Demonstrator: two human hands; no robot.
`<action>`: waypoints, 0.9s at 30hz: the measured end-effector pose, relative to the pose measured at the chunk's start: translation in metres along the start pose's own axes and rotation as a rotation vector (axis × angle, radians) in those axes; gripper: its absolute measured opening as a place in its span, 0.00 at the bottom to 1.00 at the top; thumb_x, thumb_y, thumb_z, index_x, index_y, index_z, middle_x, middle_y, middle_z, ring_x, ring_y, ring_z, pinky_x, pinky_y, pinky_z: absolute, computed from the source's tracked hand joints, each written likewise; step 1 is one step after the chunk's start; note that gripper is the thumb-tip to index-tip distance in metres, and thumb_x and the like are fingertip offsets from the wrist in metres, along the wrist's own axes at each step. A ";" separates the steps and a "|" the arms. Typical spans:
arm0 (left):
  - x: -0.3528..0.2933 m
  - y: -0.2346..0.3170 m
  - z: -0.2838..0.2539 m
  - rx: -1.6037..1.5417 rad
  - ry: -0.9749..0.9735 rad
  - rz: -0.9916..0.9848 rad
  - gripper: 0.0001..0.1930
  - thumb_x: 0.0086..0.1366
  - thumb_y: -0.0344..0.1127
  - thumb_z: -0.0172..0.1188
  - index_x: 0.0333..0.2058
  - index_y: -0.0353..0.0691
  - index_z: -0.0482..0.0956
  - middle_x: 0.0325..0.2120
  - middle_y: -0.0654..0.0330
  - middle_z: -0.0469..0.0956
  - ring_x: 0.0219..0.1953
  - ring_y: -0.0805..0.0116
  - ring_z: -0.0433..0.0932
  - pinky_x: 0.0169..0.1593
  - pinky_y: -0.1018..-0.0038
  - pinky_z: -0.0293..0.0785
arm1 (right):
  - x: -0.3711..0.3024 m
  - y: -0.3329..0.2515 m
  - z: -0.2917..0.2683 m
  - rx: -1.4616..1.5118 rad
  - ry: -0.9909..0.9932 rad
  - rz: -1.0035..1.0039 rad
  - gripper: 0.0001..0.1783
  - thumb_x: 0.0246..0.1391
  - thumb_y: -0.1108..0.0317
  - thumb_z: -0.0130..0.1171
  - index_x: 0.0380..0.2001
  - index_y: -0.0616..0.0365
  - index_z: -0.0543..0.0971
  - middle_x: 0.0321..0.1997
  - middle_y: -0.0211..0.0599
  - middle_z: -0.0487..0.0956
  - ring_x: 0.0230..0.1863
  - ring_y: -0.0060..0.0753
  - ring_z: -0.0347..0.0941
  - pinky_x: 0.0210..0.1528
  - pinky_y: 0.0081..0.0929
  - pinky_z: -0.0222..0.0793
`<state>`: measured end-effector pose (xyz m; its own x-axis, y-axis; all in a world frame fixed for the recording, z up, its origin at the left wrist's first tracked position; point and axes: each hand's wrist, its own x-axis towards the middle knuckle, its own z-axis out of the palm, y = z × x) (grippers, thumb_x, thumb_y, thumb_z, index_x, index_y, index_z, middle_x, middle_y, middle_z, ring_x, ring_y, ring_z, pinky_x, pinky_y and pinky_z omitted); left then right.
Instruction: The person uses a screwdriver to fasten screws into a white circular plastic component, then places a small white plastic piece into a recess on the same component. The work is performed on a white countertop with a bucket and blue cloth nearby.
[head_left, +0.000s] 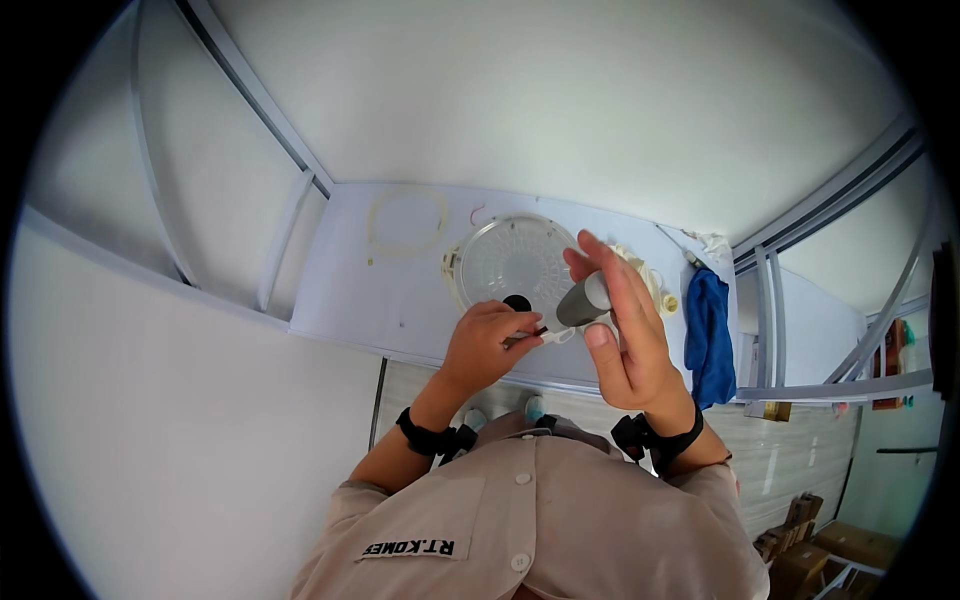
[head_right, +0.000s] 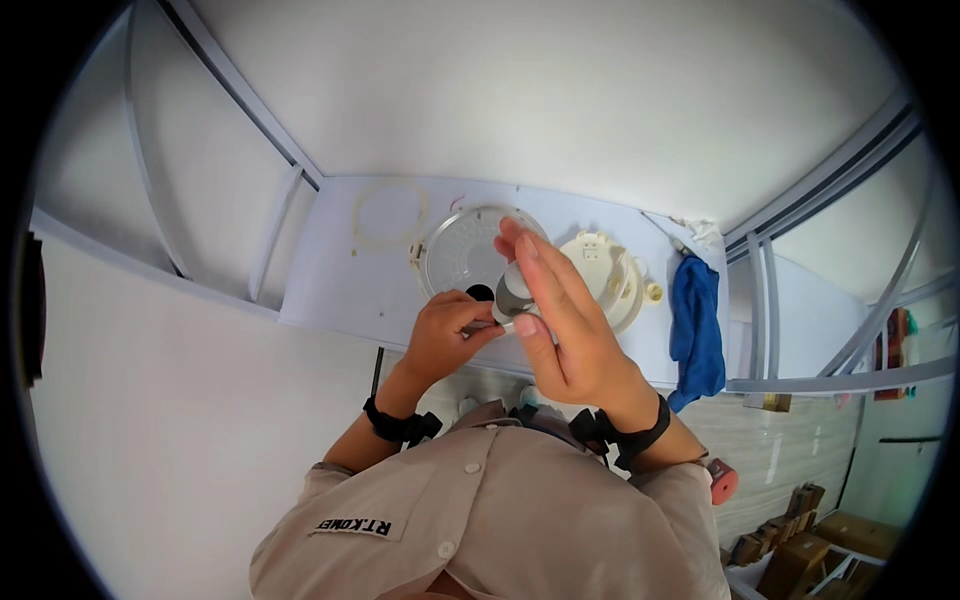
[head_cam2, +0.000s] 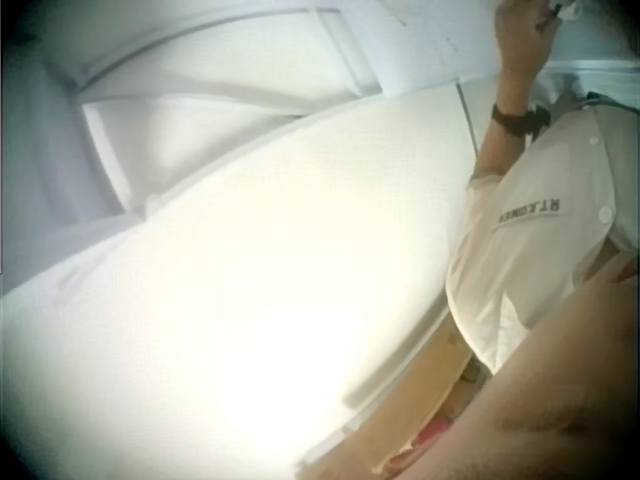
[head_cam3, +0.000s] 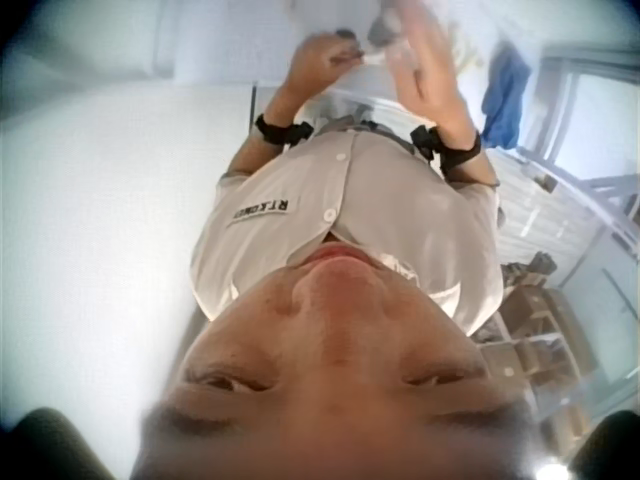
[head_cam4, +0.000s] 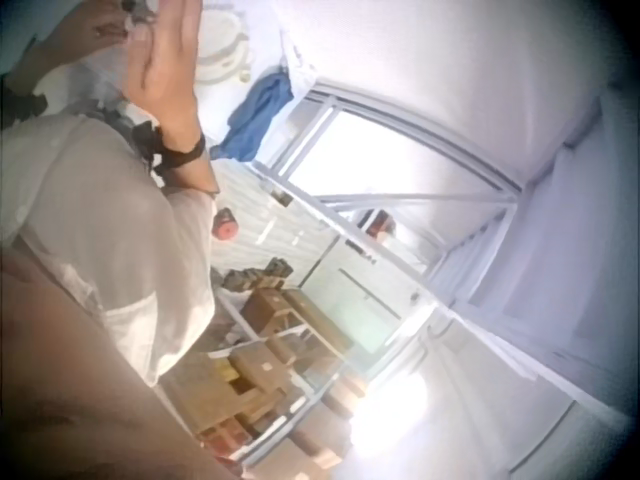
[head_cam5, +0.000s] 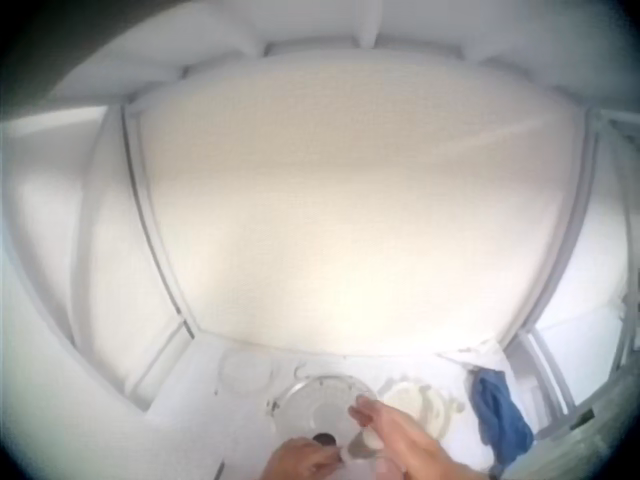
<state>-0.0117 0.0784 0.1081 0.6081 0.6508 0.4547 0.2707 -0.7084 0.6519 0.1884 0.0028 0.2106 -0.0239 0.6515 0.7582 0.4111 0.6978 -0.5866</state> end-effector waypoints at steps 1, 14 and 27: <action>0.000 0.000 0.000 0.002 0.003 -0.002 0.12 0.55 0.33 0.79 0.39 0.43 0.89 0.30 0.64 0.88 0.34 0.61 0.84 0.41 0.65 0.79 | -0.004 0.000 -0.004 -0.014 -0.019 0.004 0.41 0.57 0.65 0.77 0.71 0.64 0.72 0.65 0.57 0.75 0.58 0.52 0.80 0.55 0.40 0.78; -0.001 -0.001 -0.005 -0.006 -0.044 0.008 0.11 0.56 0.33 0.77 0.37 0.41 0.88 0.32 0.62 0.89 0.37 0.58 0.85 0.43 0.62 0.79 | -0.014 -0.010 -0.003 -0.053 0.013 0.038 0.41 0.54 0.70 0.78 0.69 0.66 0.73 0.66 0.56 0.72 0.60 0.57 0.77 0.59 0.46 0.77; -0.002 -0.005 -0.001 -0.021 0.000 0.057 0.10 0.57 0.31 0.78 0.37 0.39 0.89 0.31 0.60 0.88 0.36 0.60 0.86 0.40 0.65 0.83 | -0.015 -0.010 0.011 -0.077 0.170 0.052 0.42 0.50 0.68 0.81 0.68 0.61 0.76 0.57 0.48 0.74 0.48 0.43 0.75 0.46 0.36 0.76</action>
<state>-0.0151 0.0810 0.1050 0.6220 0.6099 0.4911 0.2199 -0.7380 0.6380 0.1745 -0.0105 0.2024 0.1506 0.6219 0.7685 0.4766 0.6354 -0.6076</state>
